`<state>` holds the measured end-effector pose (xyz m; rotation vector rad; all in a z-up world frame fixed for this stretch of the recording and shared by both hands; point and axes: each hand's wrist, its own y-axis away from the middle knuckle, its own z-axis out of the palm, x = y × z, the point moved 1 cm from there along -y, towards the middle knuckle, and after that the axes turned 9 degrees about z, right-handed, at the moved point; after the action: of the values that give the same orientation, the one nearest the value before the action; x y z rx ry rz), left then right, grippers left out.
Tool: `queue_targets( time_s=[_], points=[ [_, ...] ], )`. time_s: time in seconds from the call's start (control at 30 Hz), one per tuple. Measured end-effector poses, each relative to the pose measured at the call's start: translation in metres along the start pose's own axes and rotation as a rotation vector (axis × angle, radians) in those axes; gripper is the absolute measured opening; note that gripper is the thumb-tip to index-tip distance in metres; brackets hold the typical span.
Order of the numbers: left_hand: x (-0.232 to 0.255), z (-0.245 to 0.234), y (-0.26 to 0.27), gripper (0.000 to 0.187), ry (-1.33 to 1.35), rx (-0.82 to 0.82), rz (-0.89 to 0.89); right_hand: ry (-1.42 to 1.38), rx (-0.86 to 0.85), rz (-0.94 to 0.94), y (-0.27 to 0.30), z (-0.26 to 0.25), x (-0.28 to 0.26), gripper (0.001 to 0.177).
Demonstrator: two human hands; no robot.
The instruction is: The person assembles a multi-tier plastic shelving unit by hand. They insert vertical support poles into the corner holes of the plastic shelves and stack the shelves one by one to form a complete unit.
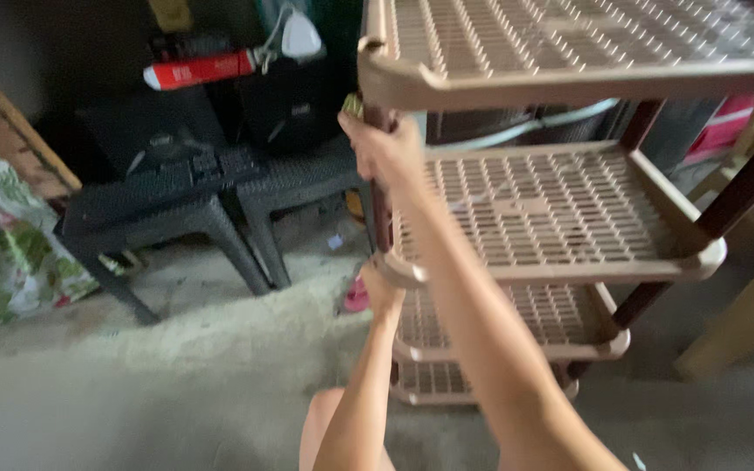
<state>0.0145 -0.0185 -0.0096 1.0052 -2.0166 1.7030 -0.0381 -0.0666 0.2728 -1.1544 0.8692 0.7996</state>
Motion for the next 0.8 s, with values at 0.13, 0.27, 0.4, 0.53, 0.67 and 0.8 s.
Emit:
queue_targets(
  time_s=[0.13,0.27,0.4,0.53,0.67,0.8],
  points=[
    [0.011,-0.006,0.007,0.021,-0.146,0.029,0.068,0.299,0.475,-0.305,0.004,0.024,0.009,0.025],
    [0.020,-0.010,0.004,0.023,-0.220,0.090,0.112,0.298,0.404,-0.251,0.003,0.022,0.013,0.031],
    [0.030,-0.011,0.016,0.031,-0.199,0.113,0.080,0.176,0.301,-0.106,0.010,0.014,0.019,0.030],
    [0.039,-0.012,0.021,0.038,-0.078,0.126,0.050,0.031,0.241,-0.057,0.022,0.010,0.033,0.014],
    [0.023,-0.009,0.043,0.039,0.202,0.114,-0.445,0.290,0.123,0.029,0.038,-0.005,0.066,0.014],
    [0.002,-0.011,0.054,0.042,0.302,-0.015,-0.538,0.597,-0.014,0.085,0.060,-0.015,0.104,0.037]
  ],
)
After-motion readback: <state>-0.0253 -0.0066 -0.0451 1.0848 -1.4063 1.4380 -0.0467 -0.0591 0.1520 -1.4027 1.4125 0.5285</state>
